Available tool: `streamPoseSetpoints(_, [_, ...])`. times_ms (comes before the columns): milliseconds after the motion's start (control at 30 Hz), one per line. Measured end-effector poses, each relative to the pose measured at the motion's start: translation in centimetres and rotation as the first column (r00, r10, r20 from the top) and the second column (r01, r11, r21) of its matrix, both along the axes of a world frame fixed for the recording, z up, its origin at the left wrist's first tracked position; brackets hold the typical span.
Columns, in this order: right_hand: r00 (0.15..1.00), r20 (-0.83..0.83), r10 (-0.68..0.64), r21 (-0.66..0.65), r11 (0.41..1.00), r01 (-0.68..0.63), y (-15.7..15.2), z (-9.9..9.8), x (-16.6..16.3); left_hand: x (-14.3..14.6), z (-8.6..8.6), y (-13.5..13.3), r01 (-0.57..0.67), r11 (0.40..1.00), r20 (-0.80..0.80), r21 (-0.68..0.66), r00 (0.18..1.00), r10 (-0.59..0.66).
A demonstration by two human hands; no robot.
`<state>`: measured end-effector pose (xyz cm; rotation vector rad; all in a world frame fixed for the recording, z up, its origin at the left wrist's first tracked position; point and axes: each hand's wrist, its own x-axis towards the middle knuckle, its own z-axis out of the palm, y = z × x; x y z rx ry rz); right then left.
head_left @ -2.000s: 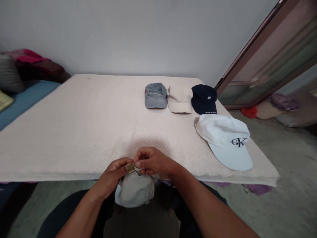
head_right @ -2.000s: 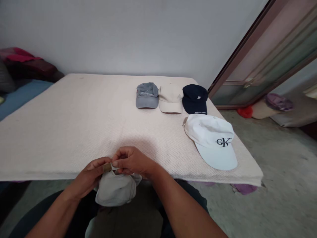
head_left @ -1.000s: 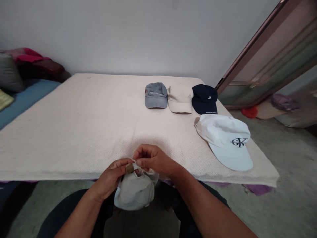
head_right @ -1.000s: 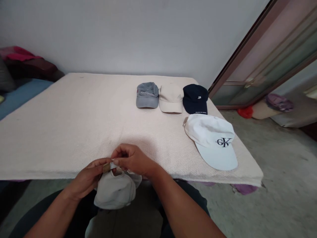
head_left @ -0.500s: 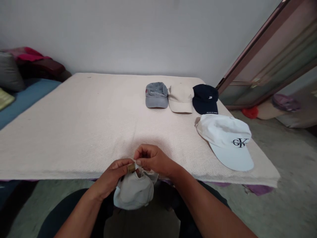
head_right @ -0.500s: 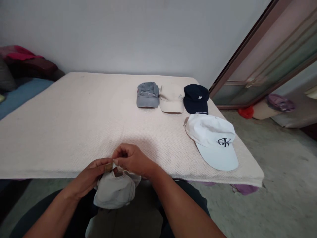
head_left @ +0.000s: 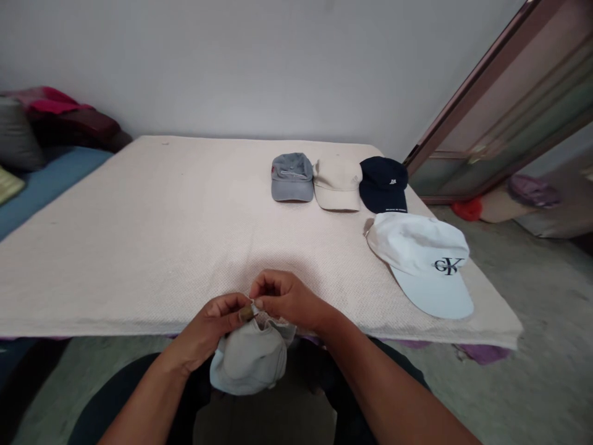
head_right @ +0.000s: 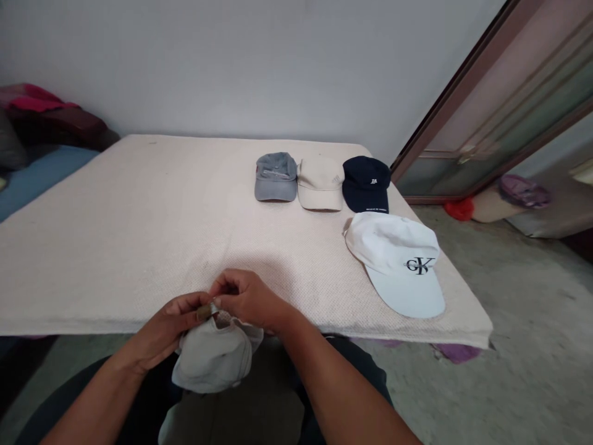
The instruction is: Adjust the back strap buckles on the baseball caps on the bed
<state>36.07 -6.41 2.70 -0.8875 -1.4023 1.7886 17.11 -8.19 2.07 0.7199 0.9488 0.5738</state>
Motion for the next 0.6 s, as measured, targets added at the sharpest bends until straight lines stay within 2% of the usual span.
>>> streamPoseSetpoints(133, [0.998, -0.029, 0.058, 0.032, 0.998, -0.057, -0.07, 0.11, 0.18, -0.02, -0.04, -0.07, 0.012, 1.000, 0.002, 0.015, 1.000, -0.012])
streamPoseSetpoints(333, [0.999, 0.046, -0.026, 0.029, 0.999, 0.024, 0.09, 0.05, 0.02, 0.23, 0.04, -0.01, -0.047, 0.998, -0.008, 0.053, 0.999, 0.047])
streamPoseSetpoints(600, [0.999, 0.039, 0.034, 0.046, 0.998, -0.035, 0.15, 0.06, 0.19, 0.04, -0.18, 0.13, -0.022, 0.994, -0.033, 0.103, 0.999, 0.026])
